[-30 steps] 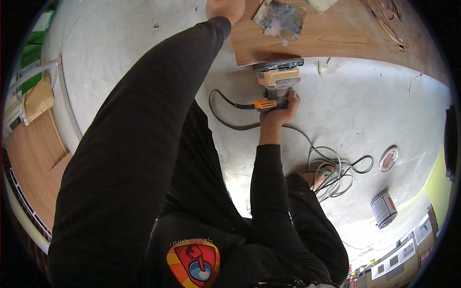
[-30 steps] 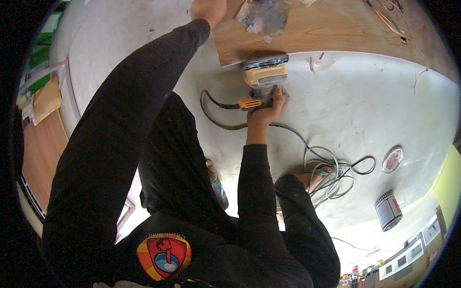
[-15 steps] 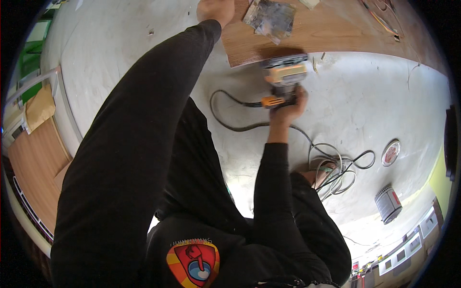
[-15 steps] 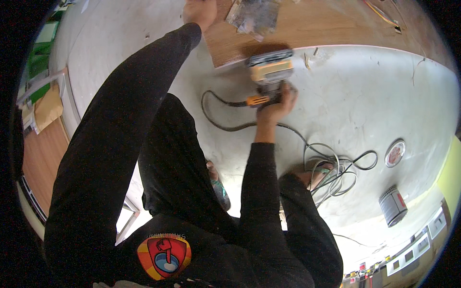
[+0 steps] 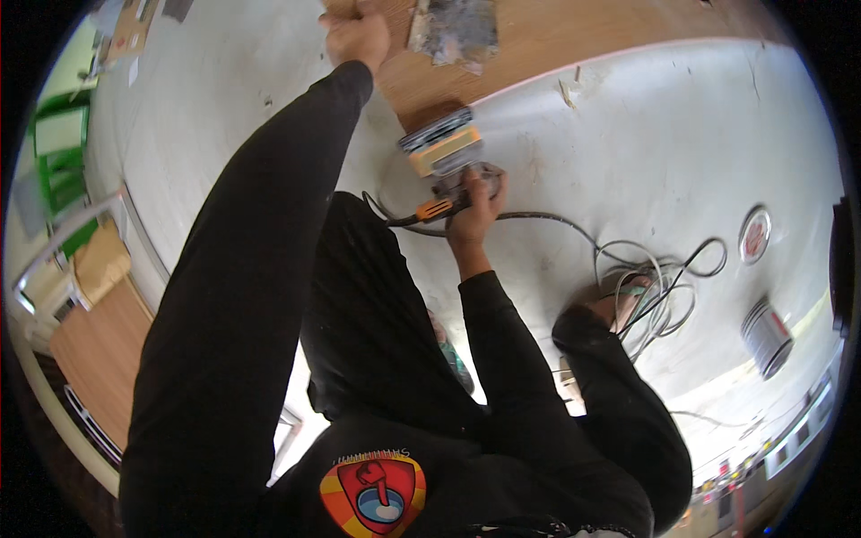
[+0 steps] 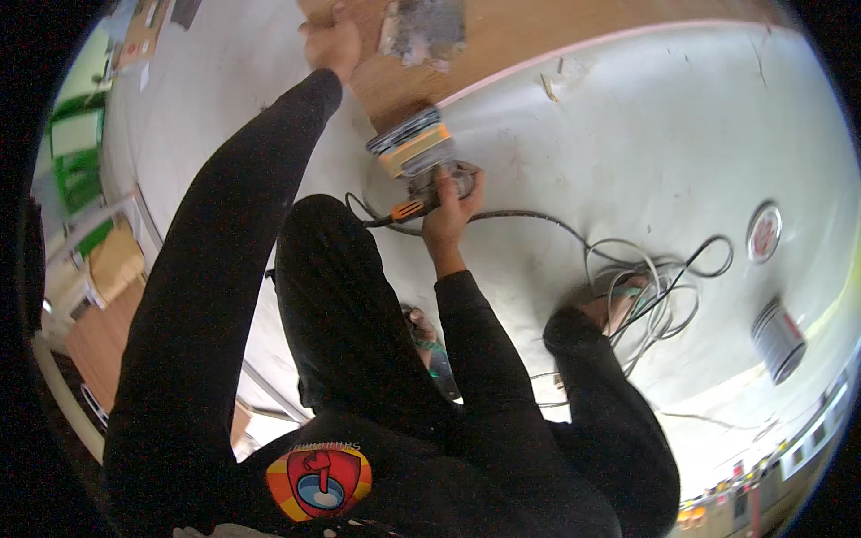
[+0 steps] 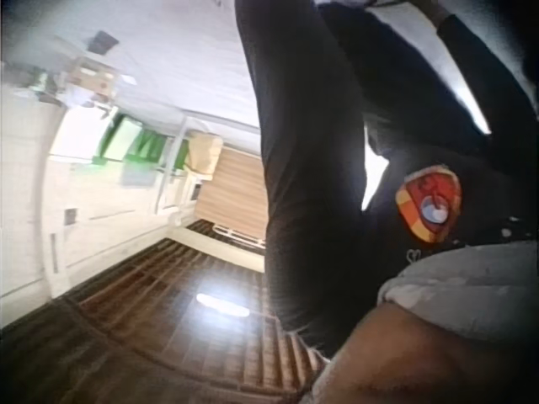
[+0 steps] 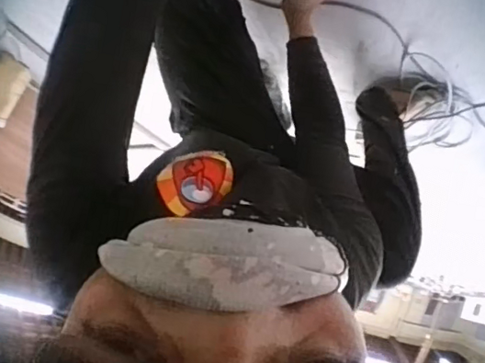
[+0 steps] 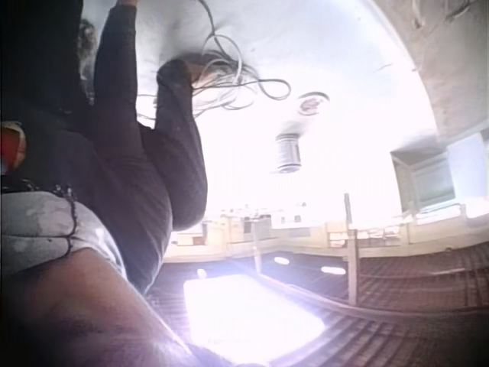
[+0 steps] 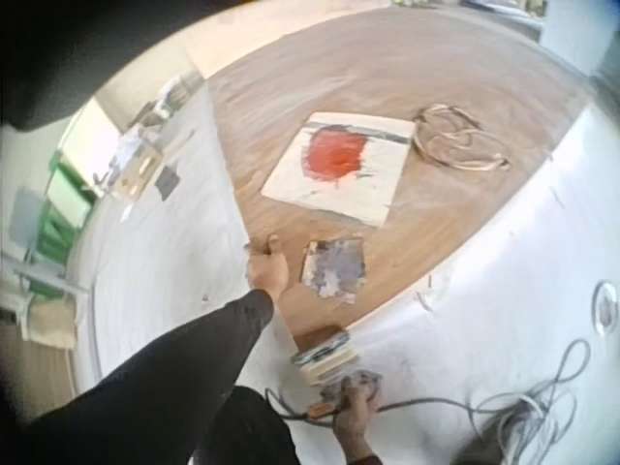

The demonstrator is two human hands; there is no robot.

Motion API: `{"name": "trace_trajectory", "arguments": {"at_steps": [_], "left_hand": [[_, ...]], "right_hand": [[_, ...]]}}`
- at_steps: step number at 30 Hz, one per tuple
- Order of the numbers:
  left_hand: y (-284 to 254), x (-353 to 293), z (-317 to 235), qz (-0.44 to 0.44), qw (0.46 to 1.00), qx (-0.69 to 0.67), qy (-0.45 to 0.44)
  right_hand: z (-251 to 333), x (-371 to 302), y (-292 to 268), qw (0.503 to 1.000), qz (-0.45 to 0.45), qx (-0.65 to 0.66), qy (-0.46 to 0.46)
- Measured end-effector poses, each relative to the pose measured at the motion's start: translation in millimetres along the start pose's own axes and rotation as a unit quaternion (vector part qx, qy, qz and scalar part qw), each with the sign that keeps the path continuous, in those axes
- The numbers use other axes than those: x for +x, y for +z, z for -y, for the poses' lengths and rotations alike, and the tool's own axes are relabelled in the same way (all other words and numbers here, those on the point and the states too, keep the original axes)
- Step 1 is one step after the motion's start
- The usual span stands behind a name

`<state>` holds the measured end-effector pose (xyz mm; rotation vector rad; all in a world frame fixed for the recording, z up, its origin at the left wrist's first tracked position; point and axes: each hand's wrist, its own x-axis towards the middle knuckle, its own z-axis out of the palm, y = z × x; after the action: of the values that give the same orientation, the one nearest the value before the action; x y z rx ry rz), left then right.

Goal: The person sands the edges and surface of a wooden board using an electric palm sander.

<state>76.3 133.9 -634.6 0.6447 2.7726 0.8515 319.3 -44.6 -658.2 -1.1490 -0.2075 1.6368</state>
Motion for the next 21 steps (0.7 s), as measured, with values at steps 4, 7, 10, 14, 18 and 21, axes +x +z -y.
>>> {"name": "trace_trajectory", "arguments": {"at_steps": [4,7,10,14,18,21], "left_hand": [[-8.0,-4.9,-0.2,0.016,0.999,-0.020,0.030],[-9.1,-9.0,-5.6,-0.005,1.000,-0.015,-0.014],[-11.0,-11.9,-10.8,0.011,1.000,-0.015,-0.012],[-13.7,-18.6,-15.4,0.014,0.999,0.003,-0.031],[-12.1,-27.8,-21.3,0.026,0.999,0.000,-0.026],[-23.7,-13.3,-18.0,0.025,0.998,-0.038,-0.037]], "right_hand": [[3.1,3.4,1.2,0.994,0.028,-0.101,-0.020],[37.4,38.9,-0.3,0.997,0.016,-0.054,-0.059],[79.4,81.1,-7.1,0.994,0.021,-0.070,-0.087],[116.4,105.0,-6.9,0.996,0.028,-0.061,-0.055],[84.4,88.8,-16.4,0.994,0.003,-0.076,-0.083],[49.0,46.0,3.6,0.985,0.031,-0.126,-0.113]]}}
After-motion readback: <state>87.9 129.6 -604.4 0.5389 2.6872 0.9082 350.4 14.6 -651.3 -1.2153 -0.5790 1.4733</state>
